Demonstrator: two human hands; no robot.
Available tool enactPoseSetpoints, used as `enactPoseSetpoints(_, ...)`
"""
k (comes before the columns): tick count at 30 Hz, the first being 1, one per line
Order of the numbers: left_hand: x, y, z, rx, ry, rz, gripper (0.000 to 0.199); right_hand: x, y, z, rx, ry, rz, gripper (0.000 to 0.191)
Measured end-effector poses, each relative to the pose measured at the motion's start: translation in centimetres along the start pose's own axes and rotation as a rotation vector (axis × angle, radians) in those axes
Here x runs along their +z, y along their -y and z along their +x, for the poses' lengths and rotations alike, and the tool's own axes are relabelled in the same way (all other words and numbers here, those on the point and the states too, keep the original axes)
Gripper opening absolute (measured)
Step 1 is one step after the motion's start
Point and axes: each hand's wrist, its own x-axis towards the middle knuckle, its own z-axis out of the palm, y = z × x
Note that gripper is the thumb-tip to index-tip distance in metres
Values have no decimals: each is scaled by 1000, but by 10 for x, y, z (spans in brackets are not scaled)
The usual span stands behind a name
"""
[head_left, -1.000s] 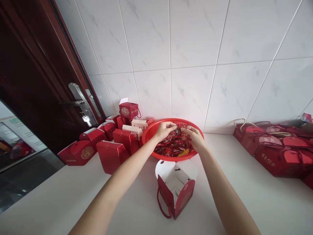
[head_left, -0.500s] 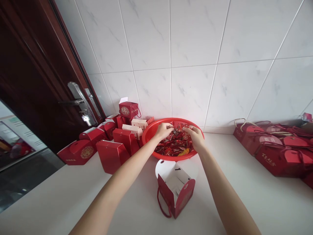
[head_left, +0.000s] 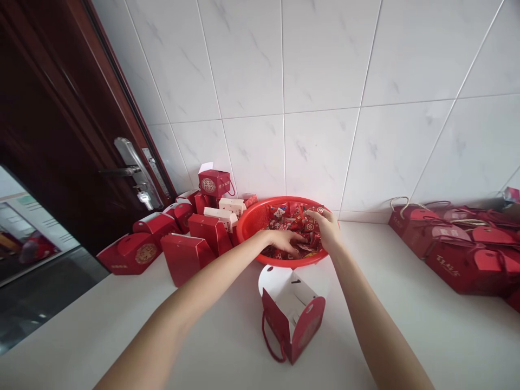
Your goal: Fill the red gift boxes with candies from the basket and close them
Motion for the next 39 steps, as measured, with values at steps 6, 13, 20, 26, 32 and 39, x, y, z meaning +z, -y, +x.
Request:
enactPoseSetpoints(6, 3, -1, 1, -8, 12, -50, 68, -1, -2, 1, 2, 4, -4, 18)
enactPoseSetpoints(13, 2, -4, 5, -3, -266, -75, 10, -1, -4, 4, -8, -5, 20, 20)
enactPoseSetpoints(20, 1, -11, 0, -181, -247, 40, 18, 0, 0, 1, 9, -35, 33, 20)
enactPoseSetpoints(26, -6, -5, -1, -143, -166, -123, 31, 1, 2, -1, 2, -18, 56, 22)
enactPoseSetpoints(32, -7, 5, -2, -168, -155, -71, 12, 2, 4, -2, 29, -16, 67, 22)
enactPoseSetpoints(39, -12, 4, -1, 25, -618, -513, 14, 1, 3, -1, 44, -22, 105, 22)
